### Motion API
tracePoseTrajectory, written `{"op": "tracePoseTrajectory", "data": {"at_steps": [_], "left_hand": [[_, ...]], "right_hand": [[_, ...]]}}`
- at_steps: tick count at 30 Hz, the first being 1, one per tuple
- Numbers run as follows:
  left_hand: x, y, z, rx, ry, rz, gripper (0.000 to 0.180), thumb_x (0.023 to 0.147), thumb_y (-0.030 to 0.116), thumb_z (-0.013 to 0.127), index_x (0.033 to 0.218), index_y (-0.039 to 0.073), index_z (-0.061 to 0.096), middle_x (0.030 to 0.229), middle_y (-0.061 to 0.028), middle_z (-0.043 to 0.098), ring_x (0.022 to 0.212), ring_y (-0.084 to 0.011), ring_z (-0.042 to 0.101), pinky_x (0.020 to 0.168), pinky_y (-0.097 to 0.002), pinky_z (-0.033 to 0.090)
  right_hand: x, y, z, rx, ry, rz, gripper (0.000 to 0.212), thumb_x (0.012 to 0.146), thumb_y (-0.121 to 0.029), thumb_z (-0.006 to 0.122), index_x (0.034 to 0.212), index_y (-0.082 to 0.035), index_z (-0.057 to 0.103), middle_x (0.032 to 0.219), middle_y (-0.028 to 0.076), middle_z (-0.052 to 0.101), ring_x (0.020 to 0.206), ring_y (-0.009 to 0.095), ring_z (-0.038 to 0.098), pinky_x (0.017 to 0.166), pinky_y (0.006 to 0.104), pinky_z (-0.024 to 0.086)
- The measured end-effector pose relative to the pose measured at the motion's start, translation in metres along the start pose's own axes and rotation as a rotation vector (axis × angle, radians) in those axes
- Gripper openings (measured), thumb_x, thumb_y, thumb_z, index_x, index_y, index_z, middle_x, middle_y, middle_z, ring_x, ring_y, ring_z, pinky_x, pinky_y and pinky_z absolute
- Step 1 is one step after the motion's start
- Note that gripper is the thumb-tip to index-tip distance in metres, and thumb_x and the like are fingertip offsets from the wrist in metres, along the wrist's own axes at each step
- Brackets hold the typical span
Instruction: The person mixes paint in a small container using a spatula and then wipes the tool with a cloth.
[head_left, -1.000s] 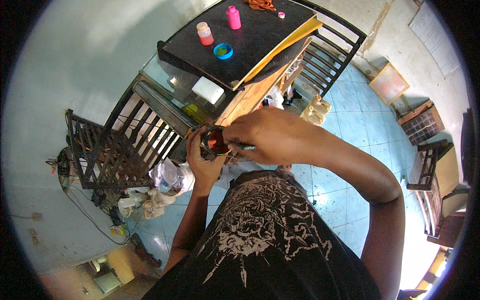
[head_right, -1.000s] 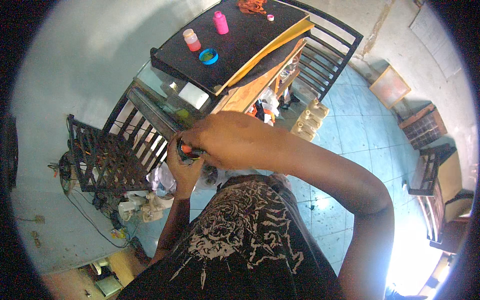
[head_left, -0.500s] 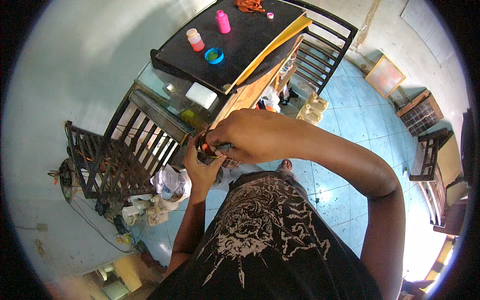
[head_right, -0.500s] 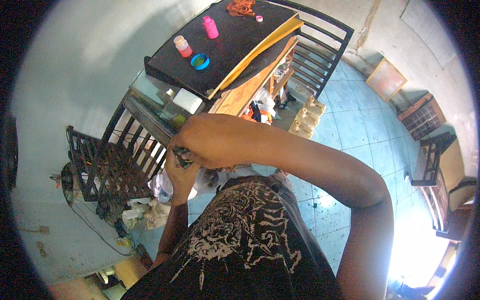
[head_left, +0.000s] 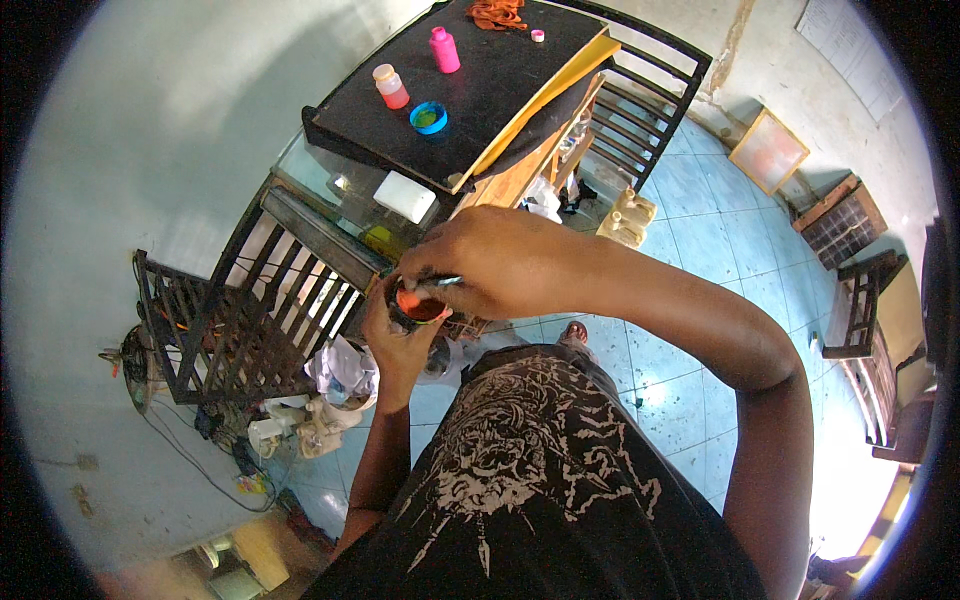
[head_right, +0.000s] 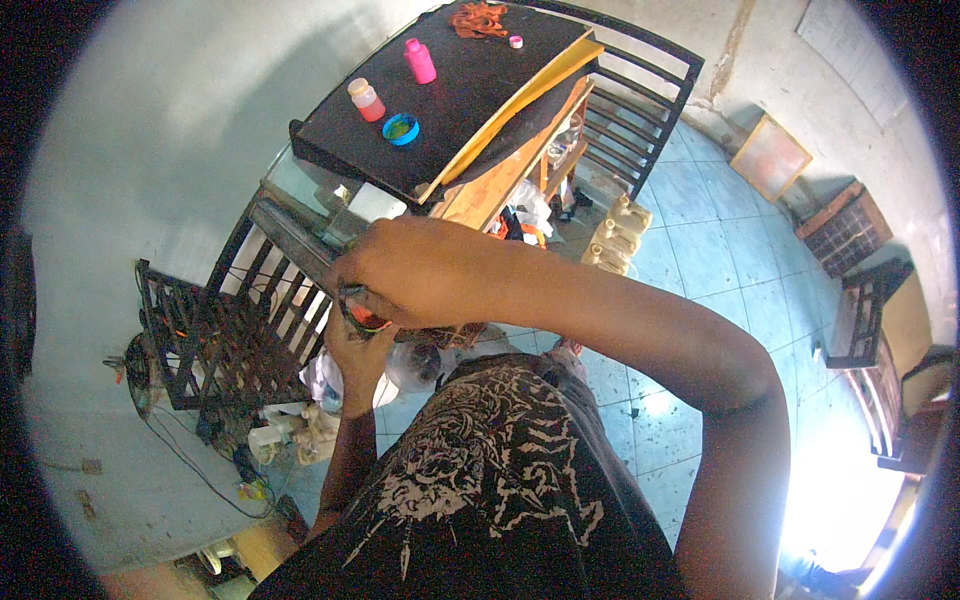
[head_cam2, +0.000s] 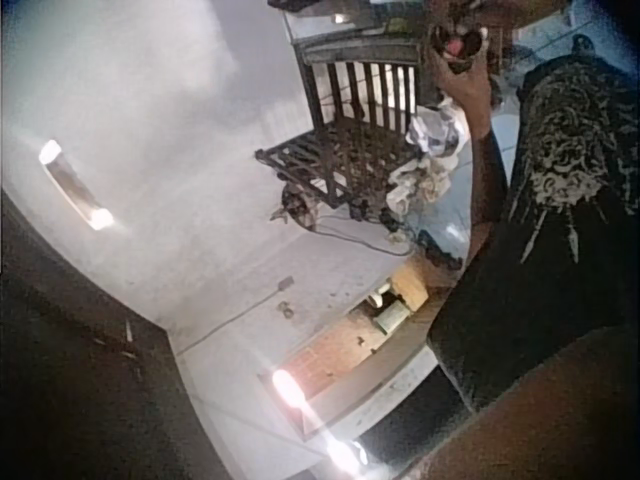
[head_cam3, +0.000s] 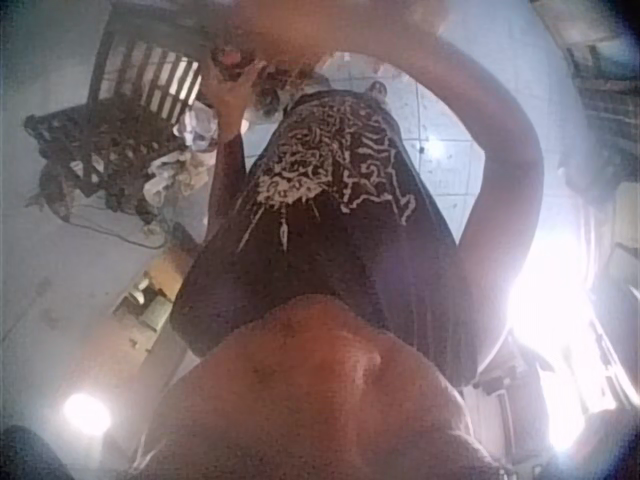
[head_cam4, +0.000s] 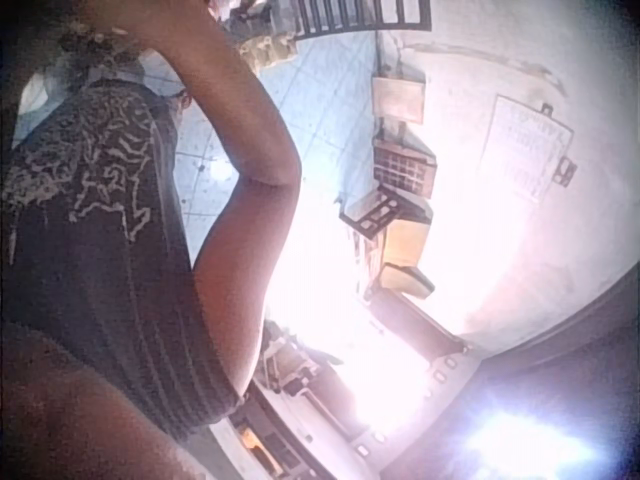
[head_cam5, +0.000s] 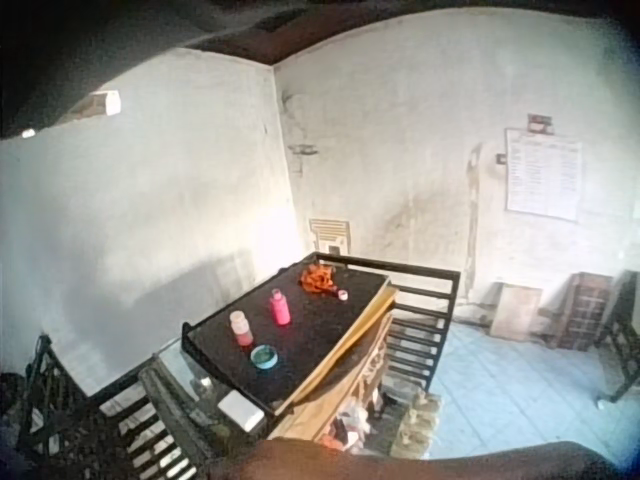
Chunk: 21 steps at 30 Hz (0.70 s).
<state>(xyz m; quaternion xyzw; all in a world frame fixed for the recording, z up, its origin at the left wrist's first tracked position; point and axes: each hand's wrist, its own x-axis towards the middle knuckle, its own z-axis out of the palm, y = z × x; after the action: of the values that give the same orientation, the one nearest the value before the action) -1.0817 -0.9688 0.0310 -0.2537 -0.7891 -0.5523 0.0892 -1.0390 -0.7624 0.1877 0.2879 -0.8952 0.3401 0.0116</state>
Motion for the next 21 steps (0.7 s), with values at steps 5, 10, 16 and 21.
{"op": "tracePoseTrajectory", "data": {"at_steps": [5,10,16,21], "left_hand": [[0.002,-0.012,-0.004,0.086,-0.017,0.013,0.062,0.062,0.017,0.086,0.114,0.001,0.058,0.11,-0.0151,0.063,0.101,-0.03,0.061,0.097,-0.0403,0.042],[0.002,-0.02,-0.006,0.084,-0.021,0.011,0.062,0.06,0.018,0.086,0.114,0.002,0.058,0.11,-0.0153,0.063,0.102,-0.0325,0.06,0.099,-0.0433,0.04],[0.005,-0.021,-0.006,0.061,-0.038,0.022,0.062,0.061,0.019,0.086,0.114,0.003,0.058,0.106,-0.0152,0.063,0.101,-0.032,0.06,0.099,-0.0439,0.04],[0.007,-0.005,-0.009,0.095,-0.054,0.016,0.061,0.062,0.017,0.086,0.114,0.002,0.058,0.105,-0.014,0.063,0.1,-0.0285,0.061,0.092,-0.0398,0.045]], "right_hand": [[0.001,0.003,0.011,-0.03,0.008,-0.042,0.024,0.082,-0.012,0.06,0.103,-0.001,0.063,0.091,0.021,0.065,0.087,0.038,0.063,0.077,0.0452,0.051],[0.002,-0.006,0.011,-0.125,-0.096,0.018,0.028,0.081,-0.012,0.061,0.107,-0.001,0.063,0.099,0.019,0.065,0.093,0.037,0.063,0.081,0.044,0.05],[0.005,-0.001,0.012,-0.154,-0.104,-0.005,0.035,0.075,-0.007,0.065,0.11,-0.005,0.062,0.097,0.016,0.065,0.094,0.036,0.062,0.082,0.0439,0.05],[0.011,0.002,0.0,-0.123,-0.071,-0.045,0.038,0.072,-0.006,0.065,0.11,-0.005,0.06,0.098,0.014,0.064,0.094,0.035,0.063,0.08,0.0445,0.05]]}}
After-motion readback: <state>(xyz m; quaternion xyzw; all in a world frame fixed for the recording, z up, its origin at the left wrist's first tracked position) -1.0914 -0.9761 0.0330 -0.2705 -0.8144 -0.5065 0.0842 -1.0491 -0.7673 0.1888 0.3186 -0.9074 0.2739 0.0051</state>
